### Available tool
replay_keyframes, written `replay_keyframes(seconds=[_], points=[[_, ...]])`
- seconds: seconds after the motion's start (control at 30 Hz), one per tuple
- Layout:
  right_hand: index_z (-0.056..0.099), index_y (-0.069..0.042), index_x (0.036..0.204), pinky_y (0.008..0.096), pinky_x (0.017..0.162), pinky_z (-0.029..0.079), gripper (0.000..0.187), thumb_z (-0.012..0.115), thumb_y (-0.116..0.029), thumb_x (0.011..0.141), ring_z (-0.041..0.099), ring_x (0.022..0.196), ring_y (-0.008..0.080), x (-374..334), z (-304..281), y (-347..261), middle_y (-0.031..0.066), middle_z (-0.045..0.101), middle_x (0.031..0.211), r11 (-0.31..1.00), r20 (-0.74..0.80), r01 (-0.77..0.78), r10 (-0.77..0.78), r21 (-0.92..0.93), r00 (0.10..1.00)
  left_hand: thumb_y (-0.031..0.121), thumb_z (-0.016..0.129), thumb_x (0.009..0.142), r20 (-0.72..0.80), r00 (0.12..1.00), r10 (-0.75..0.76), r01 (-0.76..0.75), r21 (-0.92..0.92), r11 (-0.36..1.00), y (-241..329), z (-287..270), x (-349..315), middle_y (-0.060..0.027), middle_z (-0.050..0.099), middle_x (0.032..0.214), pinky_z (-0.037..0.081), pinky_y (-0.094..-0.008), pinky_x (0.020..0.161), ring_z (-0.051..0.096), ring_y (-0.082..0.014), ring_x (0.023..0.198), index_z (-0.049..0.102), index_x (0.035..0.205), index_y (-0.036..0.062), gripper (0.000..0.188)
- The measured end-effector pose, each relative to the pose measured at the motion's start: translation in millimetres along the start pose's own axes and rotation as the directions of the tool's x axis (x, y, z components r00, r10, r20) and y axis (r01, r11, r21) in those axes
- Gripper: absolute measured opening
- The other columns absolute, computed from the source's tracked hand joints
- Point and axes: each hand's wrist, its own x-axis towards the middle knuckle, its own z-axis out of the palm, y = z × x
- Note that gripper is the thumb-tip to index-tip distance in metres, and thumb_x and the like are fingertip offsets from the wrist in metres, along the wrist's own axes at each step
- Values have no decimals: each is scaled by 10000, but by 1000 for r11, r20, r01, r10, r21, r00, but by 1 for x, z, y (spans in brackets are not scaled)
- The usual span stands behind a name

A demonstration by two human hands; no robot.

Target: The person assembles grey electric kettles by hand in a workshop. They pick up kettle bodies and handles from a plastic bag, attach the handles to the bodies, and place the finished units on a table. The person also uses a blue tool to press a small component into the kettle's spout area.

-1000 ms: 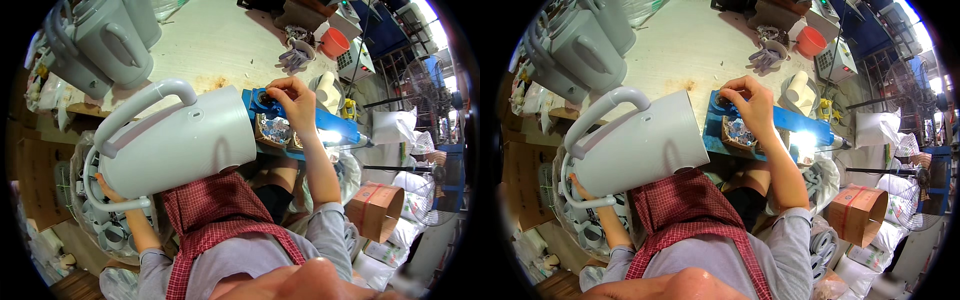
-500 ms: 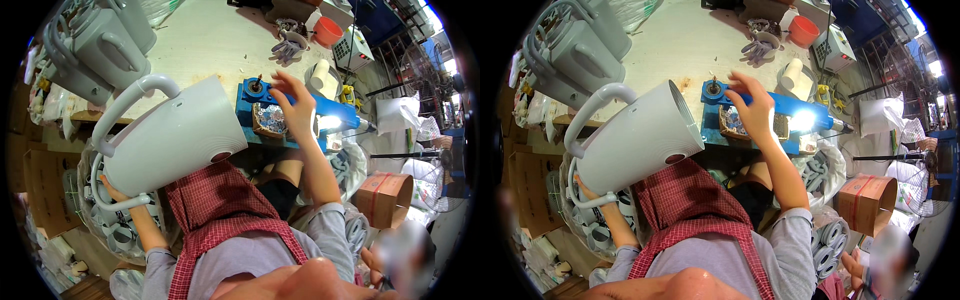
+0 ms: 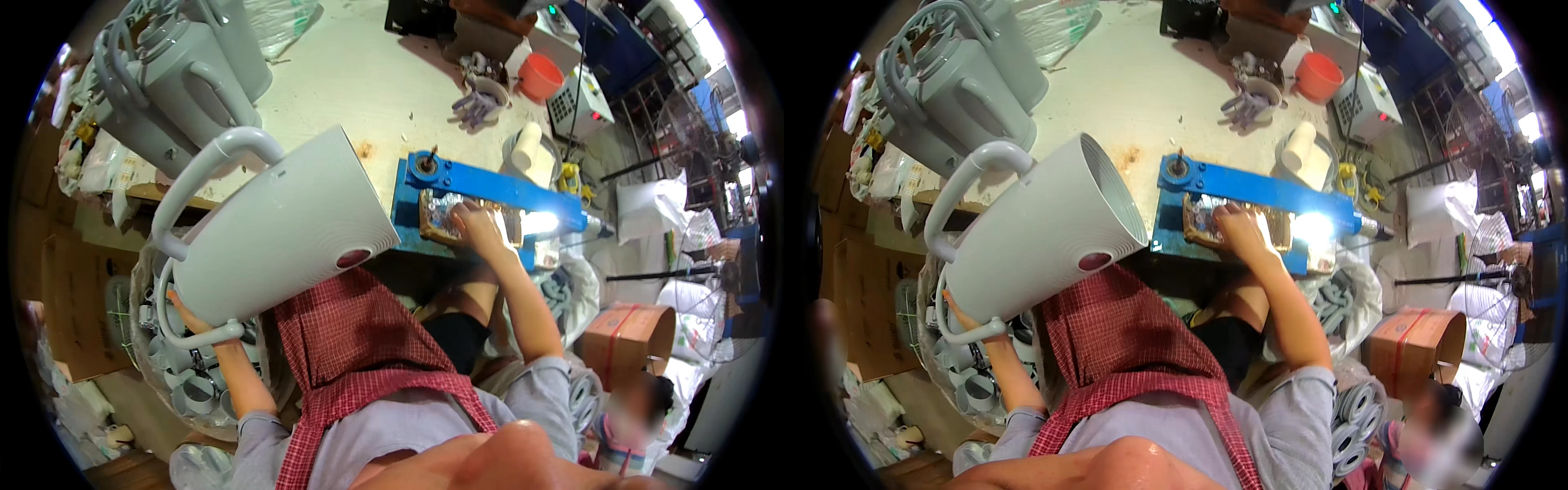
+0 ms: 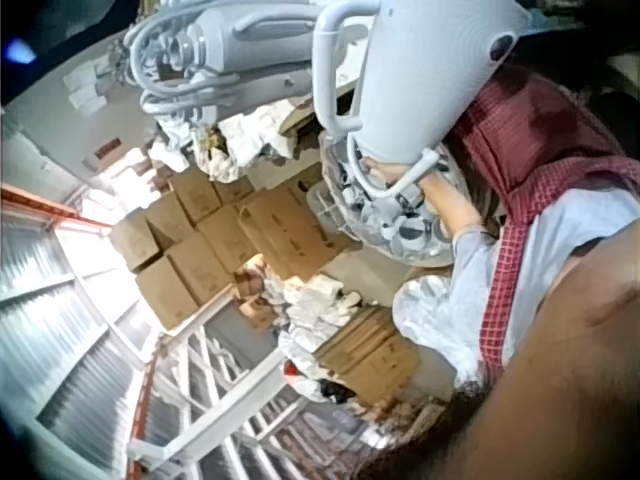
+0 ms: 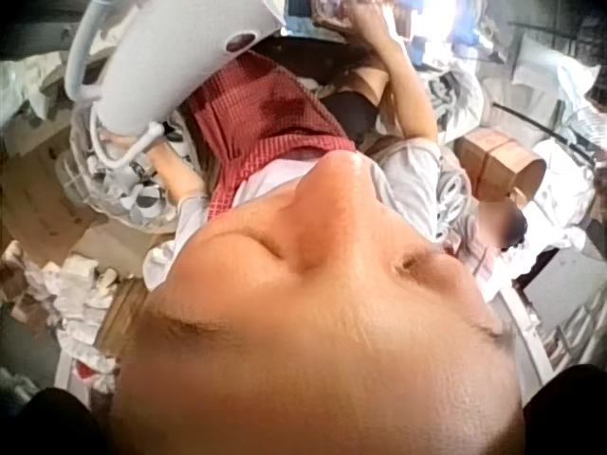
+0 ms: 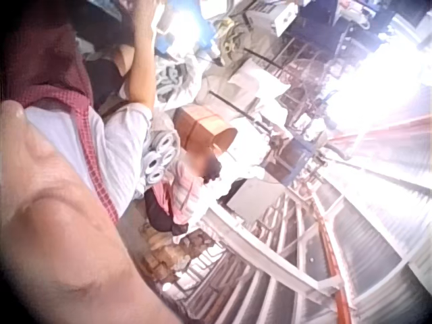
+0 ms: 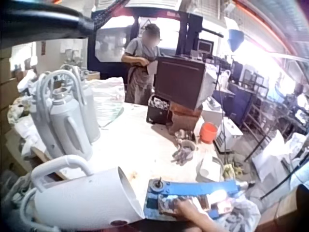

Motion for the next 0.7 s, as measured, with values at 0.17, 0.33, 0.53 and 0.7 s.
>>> replay_keyframes(seconds=[0.17, 0.33, 0.53, 0.7], points=[[685, -63, 910, 354, 642, 543, 169, 666, 16, 762, 680, 736, 273, -4, -51, -28, 122, 688, 863, 964, -382, 171, -84, 201, 921, 530, 345, 984, 76, 996, -39, 41, -21, 999, -3, -16, 10, -101, 543, 1298, 447, -400, 975, 545, -253, 1154, 493, 1315, 39, 610], [681, -15, 918, 297, 641, 546, 238, 694, 85, 702, 695, 740, 234, 57, -110, -75, 115, 707, 875, 917, -699, 360, -146, 170, 700, 495, 367, 989, 77, 995, -65, 65, 7, 998, -13, -22, 26, -156, 597, 1208, 510, -379, 891, 615, -254, 1048, 518, 1263, -29, 610], [681, -43, 892, 286, 597, 531, 207, 706, 39, 703, 681, 712, 217, 86, -96, -68, 89, 709, 890, 899, -654, 434, -363, -59, 664, 462, 401, 992, 93, 992, 81, -99, 201, 975, -19, -7, 19, -155, 661, 1048, 553, -318, 748, 667, -218, 885, 589, 1161, -49, 569], [684, -33, 944, 290, 621, 537, 249, 702, 36, 705, 686, 744, 229, 79, -93, -63, 113, 703, 935, 900, -620, 416, -403, -132, 673, 414, 458, 985, 77, 994, 83, -96, 179, 979, -28, 19, 17, -129, 671, 907, 531, -296, 679, 653, -184, 778, 621, 1006, -35, 478]])
